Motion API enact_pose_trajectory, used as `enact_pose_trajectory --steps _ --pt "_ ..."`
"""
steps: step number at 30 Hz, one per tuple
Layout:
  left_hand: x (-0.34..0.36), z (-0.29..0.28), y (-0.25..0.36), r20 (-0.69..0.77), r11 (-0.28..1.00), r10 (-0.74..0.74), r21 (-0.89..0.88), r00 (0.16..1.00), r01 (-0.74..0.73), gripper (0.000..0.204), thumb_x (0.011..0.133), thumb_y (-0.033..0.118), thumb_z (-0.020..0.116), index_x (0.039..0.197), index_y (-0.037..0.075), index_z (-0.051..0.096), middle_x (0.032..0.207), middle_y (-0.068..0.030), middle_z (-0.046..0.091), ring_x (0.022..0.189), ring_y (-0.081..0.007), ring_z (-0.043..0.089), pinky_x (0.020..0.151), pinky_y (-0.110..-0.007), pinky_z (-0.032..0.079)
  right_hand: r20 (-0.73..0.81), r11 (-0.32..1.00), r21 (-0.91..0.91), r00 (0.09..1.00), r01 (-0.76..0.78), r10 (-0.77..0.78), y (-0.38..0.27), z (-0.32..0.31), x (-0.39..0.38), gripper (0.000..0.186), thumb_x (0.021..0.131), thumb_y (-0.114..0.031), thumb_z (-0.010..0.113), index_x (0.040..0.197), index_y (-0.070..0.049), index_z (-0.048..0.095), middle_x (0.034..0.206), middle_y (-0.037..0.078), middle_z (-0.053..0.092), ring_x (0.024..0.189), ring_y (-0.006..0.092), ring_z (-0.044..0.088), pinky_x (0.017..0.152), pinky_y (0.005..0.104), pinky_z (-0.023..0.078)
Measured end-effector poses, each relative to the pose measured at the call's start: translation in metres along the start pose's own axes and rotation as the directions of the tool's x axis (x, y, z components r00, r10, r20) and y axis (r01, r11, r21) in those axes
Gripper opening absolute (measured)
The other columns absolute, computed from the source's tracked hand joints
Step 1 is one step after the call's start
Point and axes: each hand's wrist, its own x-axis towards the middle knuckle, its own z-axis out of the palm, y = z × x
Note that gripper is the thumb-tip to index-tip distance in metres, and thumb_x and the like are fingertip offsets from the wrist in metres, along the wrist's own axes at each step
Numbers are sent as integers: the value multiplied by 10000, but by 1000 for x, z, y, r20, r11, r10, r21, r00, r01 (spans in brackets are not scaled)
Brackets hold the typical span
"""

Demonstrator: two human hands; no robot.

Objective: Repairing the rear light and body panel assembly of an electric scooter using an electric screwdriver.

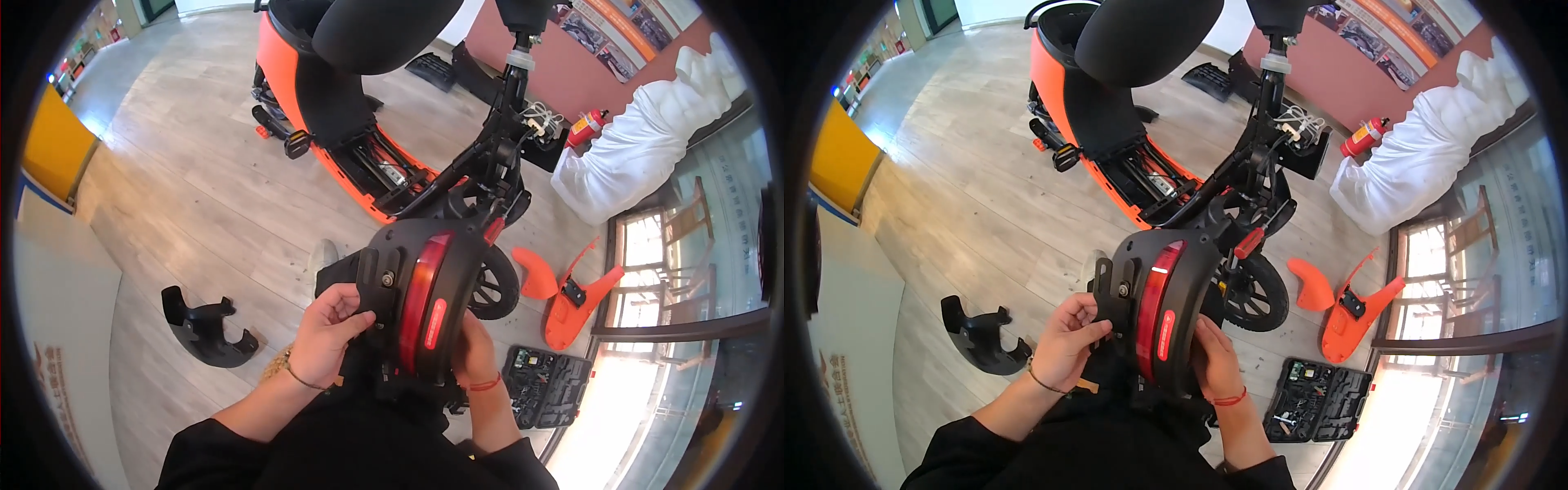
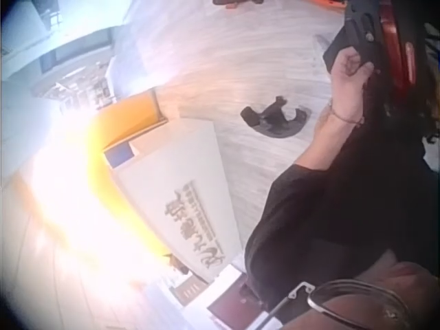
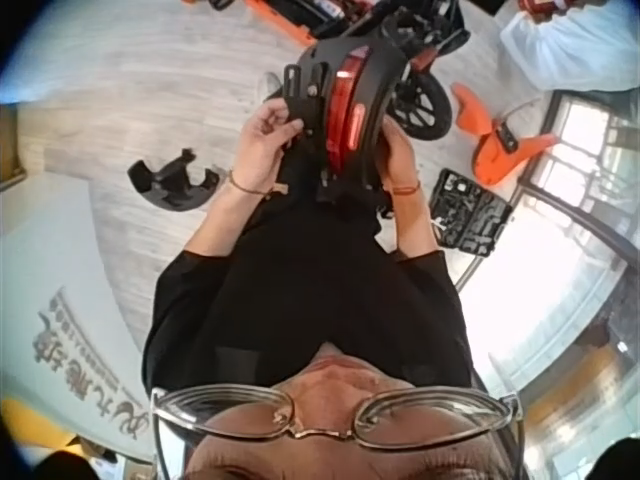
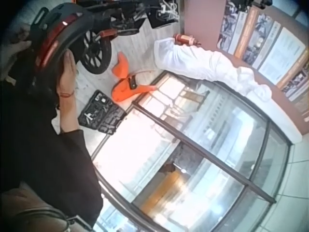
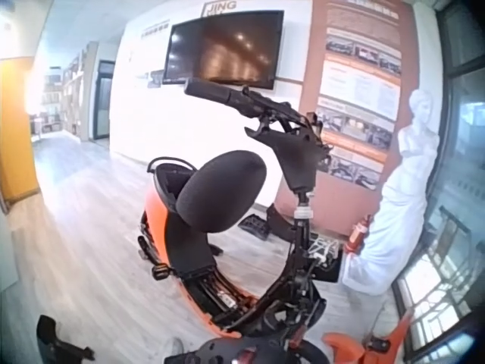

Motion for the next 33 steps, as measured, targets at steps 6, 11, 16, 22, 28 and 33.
enact_pose_trajectory --steps 6,11,16,22,28,33 --pt "-5 2 1 -54 997 29 75 998 -25 281 876 -129 610 1095 45 579 1009 -9 636 936 -89 616 863 -237 508 192 995 80 979 55 -69 4 9 -9 530 1011 -331 557 1392 21 450 1263 83 606 1162 176 575 1061 340 402" --pt "-8 1 2 -94 992 28 124 995 -16 282 877 -102 640 1114 36 575 994 -15 621 934 -95 616 856 -248 517 92 962 -267 995 53 -29 10 22 -11 523 942 -161 659 1394 7 454 1245 79 613 1118 154 585 1005 310 444" --pt "-7 -12 13 -5 984 54 172 999 -53 355 924 -39 616 1270 18 558 1071 -19 602 998 -103 585 921 -254 483 2 991 -133 1000 14 -14 11 33 -7 484 917 -84 585 1380 -4 470 1241 106 609 1106 225 614 964 364 495" --pt "-7 -48 20 -200 968 122 242 972 -72 420 969 116 616 1361 27 496 1306 -110 555 1174 -165 545 1021 -336 444 66 1000 15 998 -3 2 8 48 1 435 924 -62 597 1341 13 499 1209 112 629 1086 222 624 960 357 497" --pt "-32 -74 15 78 934 -166 -307 983 182 474 1043 344 473 1403 37 469 1391 -122 552 1277 -268 530 1070 -471 419 253 978 78 952 -195 170 11 66 7 377 942 -138 635 1287 -14 552 1154 68 661 1052 161 636 926 320 507" --pt "-28 -111 0 36 933 28 -361 999 -13 457 1047 358 454 1388 57 500 1365 -98 580 1234 -259 567 1057 -447 446 340 964 -264 939 44 51 38 89 14 562 934 -337 680 1320 25 489 1182 104 592 1056 129 576 931 275 458"
